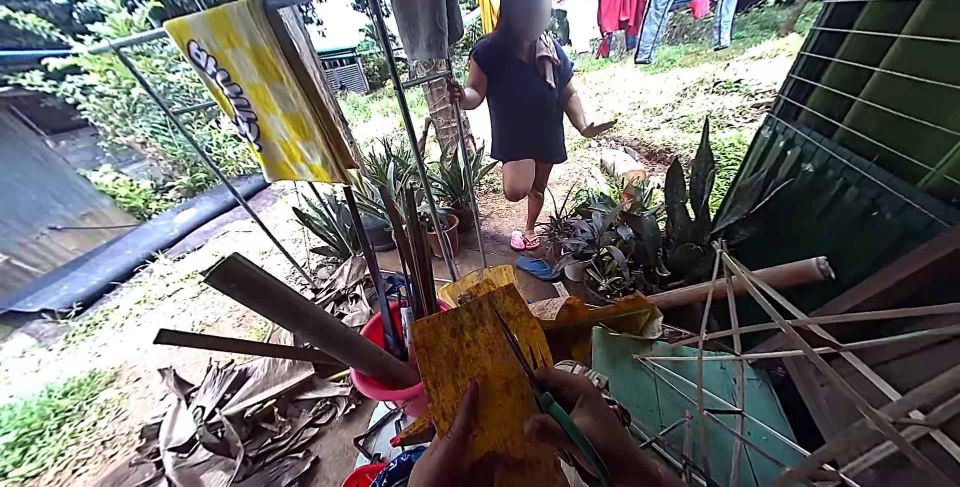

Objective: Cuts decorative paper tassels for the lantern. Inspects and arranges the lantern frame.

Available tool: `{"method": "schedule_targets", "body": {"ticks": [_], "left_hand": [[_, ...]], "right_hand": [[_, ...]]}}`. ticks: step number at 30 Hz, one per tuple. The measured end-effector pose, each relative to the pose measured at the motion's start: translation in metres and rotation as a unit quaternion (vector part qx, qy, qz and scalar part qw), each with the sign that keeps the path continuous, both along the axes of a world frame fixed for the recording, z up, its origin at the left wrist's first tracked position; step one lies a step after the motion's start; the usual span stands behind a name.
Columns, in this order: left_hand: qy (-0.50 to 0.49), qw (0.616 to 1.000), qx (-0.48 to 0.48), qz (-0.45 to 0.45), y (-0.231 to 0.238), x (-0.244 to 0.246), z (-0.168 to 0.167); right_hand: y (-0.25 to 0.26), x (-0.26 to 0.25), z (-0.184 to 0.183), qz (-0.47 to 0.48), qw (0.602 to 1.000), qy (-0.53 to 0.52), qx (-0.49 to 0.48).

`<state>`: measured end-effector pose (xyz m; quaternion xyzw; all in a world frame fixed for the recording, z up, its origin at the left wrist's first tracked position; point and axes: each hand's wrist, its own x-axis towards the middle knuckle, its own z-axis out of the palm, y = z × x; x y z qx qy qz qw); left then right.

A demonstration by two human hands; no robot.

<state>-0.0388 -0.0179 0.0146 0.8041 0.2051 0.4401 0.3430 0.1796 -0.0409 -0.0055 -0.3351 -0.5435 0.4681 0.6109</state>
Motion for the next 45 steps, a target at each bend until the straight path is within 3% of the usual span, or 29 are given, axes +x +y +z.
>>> {"method": "schedule_targets", "body": {"ticks": [7,15,22,28,45], "left_hand": [[-0.08,0.985,0.065,0.137,0.021,0.001,0.007],[-0.088,0.971,0.103,0.199,0.064,-0.012,0.026],[-0.062,0.968,0.069,0.234,0.088,-0.032,0.035],[-0.075,0.963,0.073,0.247,0.091,-0.037,0.037],[-0.093,0.97,0.037,0.222,0.083,-0.029,0.036]], "right_hand": [[0.001,0.007,-0.003,0.099,0.995,-0.004,-0.025],[0.0,0.021,-0.007,0.022,0.996,0.001,-0.086],[-0.005,0.038,-0.037,-0.073,0.971,-0.222,-0.045],[-0.003,0.025,-0.04,-0.146,0.921,-0.361,0.018],[0.008,0.011,-0.031,-0.152,0.939,-0.305,0.055]]}}
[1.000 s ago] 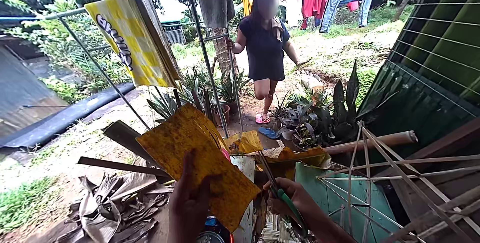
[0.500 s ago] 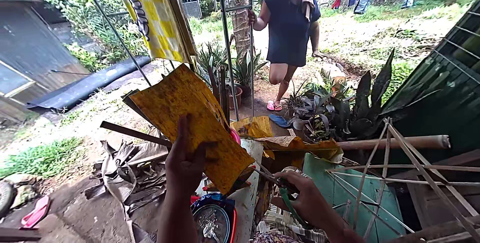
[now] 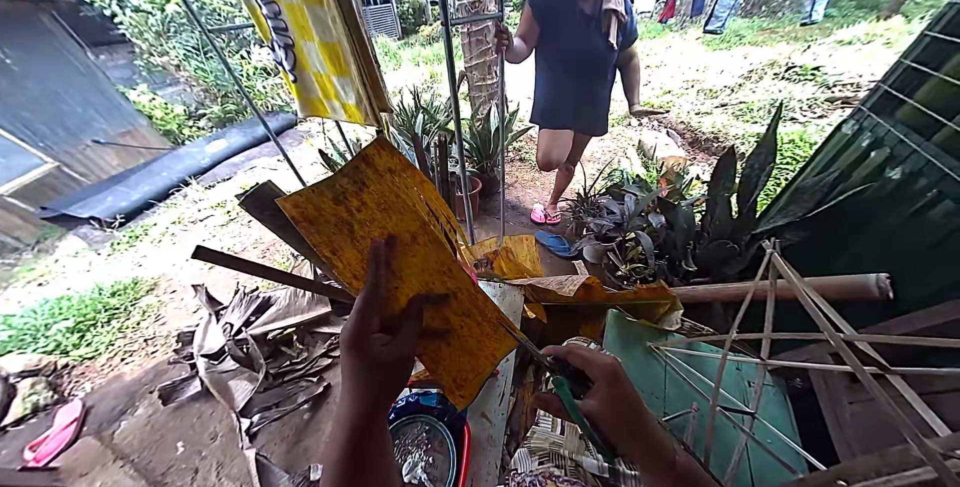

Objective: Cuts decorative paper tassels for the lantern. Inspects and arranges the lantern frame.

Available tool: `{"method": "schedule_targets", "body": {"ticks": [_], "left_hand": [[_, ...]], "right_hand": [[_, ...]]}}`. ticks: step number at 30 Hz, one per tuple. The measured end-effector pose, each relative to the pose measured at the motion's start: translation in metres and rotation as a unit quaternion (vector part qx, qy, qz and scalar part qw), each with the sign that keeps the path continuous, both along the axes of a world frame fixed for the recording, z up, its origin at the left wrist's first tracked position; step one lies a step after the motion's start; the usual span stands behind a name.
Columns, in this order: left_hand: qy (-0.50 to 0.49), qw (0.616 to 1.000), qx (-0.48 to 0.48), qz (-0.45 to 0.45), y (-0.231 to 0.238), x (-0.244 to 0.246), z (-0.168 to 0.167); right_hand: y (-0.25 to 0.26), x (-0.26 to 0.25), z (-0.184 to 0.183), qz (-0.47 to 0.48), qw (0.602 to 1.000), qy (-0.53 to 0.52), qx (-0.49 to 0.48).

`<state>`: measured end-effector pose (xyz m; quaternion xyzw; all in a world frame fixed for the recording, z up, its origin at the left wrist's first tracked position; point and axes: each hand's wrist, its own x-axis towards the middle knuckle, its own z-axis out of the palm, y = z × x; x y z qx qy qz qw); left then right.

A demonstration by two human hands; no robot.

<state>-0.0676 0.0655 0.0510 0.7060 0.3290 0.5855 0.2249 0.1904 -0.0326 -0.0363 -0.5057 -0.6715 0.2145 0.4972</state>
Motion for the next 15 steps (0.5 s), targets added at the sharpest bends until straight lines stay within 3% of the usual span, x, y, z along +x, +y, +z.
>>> {"method": "schedule_targets", "body": {"ticks": [15], "left_hand": [[0.01,1.0,0.01,-0.021,-0.004,-0.0034,-0.0049]], "right_hand": [[-0.0011,0.0014,0.0023,0.018,1.0,0.005,0.006]]}}
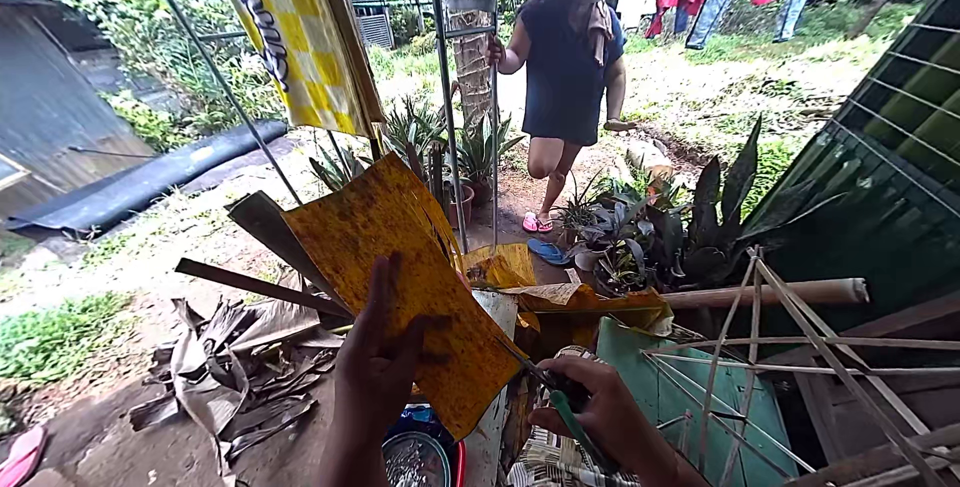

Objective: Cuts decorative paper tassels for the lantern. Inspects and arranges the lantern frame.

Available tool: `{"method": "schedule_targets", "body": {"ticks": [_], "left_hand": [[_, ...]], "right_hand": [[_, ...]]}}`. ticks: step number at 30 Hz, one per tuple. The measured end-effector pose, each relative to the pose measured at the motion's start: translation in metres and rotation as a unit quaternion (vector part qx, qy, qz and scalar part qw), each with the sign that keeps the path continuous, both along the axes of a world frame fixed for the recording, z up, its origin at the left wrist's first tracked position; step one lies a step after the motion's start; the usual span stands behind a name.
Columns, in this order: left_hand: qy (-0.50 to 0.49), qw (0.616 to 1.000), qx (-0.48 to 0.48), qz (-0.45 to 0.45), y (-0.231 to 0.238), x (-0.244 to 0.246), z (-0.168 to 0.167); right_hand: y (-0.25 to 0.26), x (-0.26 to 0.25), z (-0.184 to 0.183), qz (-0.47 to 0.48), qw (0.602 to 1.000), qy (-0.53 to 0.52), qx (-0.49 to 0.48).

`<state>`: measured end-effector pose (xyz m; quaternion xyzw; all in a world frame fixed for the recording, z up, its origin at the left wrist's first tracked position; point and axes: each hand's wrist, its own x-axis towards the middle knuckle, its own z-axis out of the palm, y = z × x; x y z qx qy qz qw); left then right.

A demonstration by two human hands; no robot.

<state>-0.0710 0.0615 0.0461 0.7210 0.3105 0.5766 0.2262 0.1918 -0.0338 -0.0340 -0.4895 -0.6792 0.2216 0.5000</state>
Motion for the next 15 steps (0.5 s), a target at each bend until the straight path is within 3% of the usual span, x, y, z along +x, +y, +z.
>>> {"method": "schedule_targets", "body": {"ticks": [15], "left_hand": [[0.0,0.998,0.03,-0.051,-0.005,0.006,-0.001]], "right_hand": [[-0.004,-0.003,0.011,0.038,0.997,0.057,-0.034]]}}
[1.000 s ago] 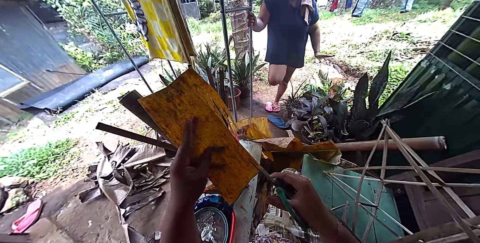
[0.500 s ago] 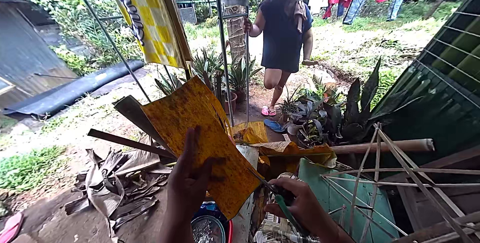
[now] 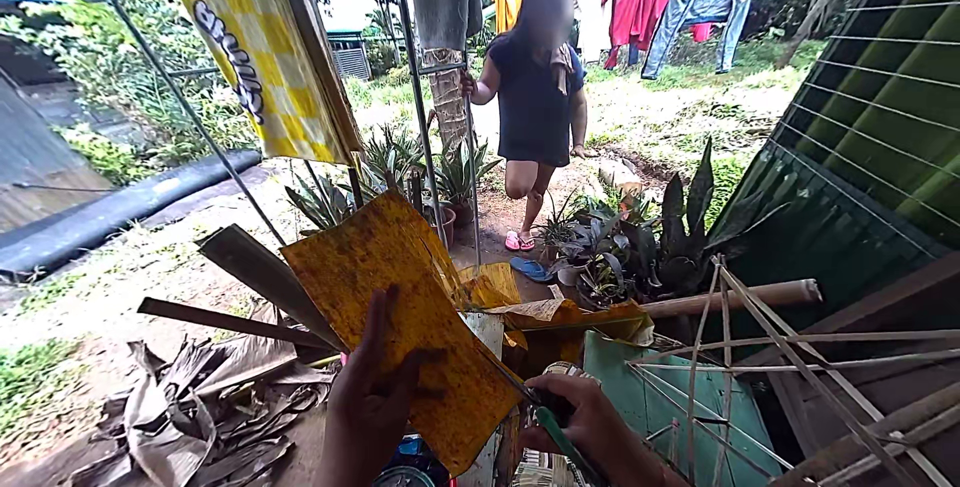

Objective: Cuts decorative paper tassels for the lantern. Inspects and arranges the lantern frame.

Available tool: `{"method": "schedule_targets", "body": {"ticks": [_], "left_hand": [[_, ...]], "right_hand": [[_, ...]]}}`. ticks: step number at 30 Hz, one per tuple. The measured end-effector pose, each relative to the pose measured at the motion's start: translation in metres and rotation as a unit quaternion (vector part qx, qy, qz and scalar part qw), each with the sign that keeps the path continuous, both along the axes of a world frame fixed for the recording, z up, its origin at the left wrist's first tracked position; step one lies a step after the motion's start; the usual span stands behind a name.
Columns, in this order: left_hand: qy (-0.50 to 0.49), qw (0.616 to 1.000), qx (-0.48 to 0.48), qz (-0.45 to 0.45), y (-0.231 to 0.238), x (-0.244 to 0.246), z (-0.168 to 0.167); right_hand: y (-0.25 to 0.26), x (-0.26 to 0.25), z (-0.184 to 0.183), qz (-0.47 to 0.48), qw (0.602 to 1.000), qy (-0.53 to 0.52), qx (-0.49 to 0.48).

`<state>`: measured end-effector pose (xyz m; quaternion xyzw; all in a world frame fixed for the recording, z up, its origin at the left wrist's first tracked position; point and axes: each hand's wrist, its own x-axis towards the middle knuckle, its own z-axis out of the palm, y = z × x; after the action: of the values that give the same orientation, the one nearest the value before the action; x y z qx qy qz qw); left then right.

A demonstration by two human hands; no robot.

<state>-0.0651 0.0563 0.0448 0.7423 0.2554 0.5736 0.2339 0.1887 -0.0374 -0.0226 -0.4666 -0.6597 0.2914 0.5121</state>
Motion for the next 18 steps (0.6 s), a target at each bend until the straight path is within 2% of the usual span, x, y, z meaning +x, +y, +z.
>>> {"method": "schedule_targets", "body": {"ticks": [8,13,18], "left_hand": [[0.013,0.999,0.019,-0.037,-0.0066,0.0047,0.0046],[0.0,0.999,0.01,-0.039,-0.0079,0.0069,0.0043],[0.031,0.998,0.034,-0.038,-0.0076,0.0078,0.0014]], "right_hand": [[-0.0009,-0.0009,0.0043,0.05,0.996,0.054,-0.058],[-0.0013,-0.0028,0.0039,0.052,0.994,0.077,-0.066],[-0.0016,-0.0045,0.0018,0.072,0.99,0.102,-0.065]]}}
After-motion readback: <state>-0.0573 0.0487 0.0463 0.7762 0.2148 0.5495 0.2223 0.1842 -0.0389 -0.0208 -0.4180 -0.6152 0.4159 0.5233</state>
